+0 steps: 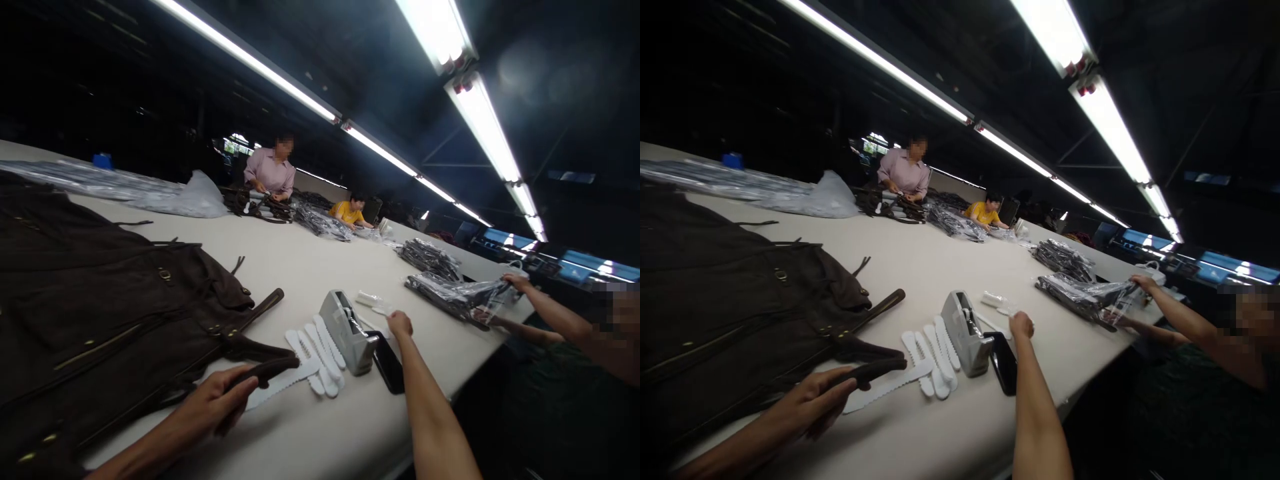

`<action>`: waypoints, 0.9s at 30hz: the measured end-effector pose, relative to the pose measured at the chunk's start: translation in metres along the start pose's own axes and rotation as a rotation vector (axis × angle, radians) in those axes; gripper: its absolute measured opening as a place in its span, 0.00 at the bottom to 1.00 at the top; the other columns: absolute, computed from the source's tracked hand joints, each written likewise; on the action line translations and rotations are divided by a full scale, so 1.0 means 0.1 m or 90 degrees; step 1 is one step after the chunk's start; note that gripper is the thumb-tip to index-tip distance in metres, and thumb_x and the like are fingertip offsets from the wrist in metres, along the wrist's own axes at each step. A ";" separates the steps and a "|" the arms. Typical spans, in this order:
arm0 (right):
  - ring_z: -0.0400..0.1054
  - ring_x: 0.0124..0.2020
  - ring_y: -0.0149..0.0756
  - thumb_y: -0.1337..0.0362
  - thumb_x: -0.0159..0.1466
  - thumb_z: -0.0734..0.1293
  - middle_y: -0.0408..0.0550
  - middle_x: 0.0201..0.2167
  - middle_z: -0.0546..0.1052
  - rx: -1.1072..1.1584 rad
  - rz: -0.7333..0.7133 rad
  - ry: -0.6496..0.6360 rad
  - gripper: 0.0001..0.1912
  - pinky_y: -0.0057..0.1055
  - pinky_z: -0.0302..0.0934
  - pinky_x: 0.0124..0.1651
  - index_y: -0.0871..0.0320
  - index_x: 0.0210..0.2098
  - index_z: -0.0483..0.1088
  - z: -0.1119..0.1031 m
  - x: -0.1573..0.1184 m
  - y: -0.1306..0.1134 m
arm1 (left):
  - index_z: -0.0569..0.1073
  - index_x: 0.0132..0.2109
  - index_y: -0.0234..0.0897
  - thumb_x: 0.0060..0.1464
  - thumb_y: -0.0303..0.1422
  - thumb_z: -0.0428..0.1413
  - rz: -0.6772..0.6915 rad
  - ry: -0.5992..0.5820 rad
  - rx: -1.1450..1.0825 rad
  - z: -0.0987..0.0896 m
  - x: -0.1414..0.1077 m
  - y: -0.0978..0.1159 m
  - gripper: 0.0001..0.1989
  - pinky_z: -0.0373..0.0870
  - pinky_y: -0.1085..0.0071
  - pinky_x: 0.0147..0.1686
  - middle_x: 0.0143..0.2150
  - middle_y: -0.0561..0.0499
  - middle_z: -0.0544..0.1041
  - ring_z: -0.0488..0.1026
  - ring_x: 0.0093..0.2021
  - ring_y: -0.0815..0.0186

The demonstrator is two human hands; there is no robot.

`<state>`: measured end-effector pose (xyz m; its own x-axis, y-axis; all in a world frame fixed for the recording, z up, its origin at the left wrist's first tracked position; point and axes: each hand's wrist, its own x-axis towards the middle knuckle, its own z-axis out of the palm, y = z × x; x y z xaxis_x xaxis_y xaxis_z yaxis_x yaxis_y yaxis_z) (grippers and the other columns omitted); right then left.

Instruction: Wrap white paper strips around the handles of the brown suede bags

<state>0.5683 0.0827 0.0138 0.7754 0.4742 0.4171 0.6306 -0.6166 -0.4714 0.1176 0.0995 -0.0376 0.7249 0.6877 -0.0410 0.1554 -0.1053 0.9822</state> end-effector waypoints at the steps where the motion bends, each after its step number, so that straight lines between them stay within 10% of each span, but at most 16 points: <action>1: 0.71 0.35 0.36 0.64 0.68 0.63 0.51 0.36 0.75 0.027 0.000 0.020 0.09 0.36 0.67 0.41 0.65 0.42 0.70 -0.11 -0.05 -0.05 | 0.71 0.39 0.33 0.51 0.59 0.50 0.022 0.021 -0.015 -0.01 0.00 0.01 0.30 0.55 0.76 0.19 0.18 0.57 0.64 0.58 0.17 0.72; 6: 0.67 0.25 0.32 0.56 0.71 0.56 0.46 0.28 0.74 0.344 -0.123 0.039 0.17 0.28 0.62 0.32 0.62 0.46 0.68 -0.57 -0.95 -0.30 | 0.67 0.33 0.34 0.48 0.55 0.55 0.067 0.102 -0.058 -0.05 -0.06 0.18 0.25 0.55 0.75 0.22 0.23 0.56 0.66 0.61 0.21 0.72; 11: 0.49 0.10 0.24 0.43 0.60 0.66 0.37 0.11 0.64 0.621 -0.084 -0.613 0.25 0.23 0.43 0.15 0.62 0.33 0.70 -0.64 -2.47 -0.53 | 0.68 0.38 0.33 0.49 0.50 0.56 0.074 0.119 -0.066 -0.03 -0.12 0.30 0.22 0.51 0.76 0.22 0.24 0.57 0.65 0.57 0.21 0.74; 14: 0.49 0.10 0.22 0.43 0.53 0.71 0.39 0.12 0.67 0.683 0.033 -0.761 0.26 0.22 0.47 0.15 0.63 0.30 0.70 -0.50 -3.02 -0.70 | 0.69 0.38 0.34 0.53 0.48 0.53 0.112 0.120 0.014 0.06 -0.19 0.32 0.19 0.53 0.75 0.24 0.24 0.57 0.65 0.58 0.22 0.72; 21: 0.57 0.19 0.20 0.62 0.46 0.80 0.38 0.20 0.69 1.076 0.247 -0.733 0.19 0.19 0.60 0.29 0.63 0.31 0.74 -0.40 -3.10 -1.06 | 0.72 0.39 0.40 0.62 0.43 0.45 0.144 0.142 0.342 0.51 -0.74 0.51 0.16 0.60 0.71 0.35 0.33 0.51 0.76 0.71 0.33 0.64; 27: 0.61 0.26 0.22 0.67 0.51 0.78 0.44 0.27 0.72 1.220 0.235 -0.814 0.14 0.20 0.59 0.34 0.64 0.35 0.77 -0.41 -3.25 -1.08 | 0.70 0.41 0.38 0.59 0.54 0.42 -0.027 0.222 0.248 0.64 -1.01 0.39 0.25 0.59 0.72 0.25 0.22 0.54 0.70 0.66 0.21 0.66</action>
<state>0.2468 -0.0309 -0.0391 -0.0381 0.9992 0.0141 -0.7789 -0.0209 -0.6267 0.0936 -0.0197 -0.0072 0.4566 0.8884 0.0486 0.4659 -0.2853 0.8376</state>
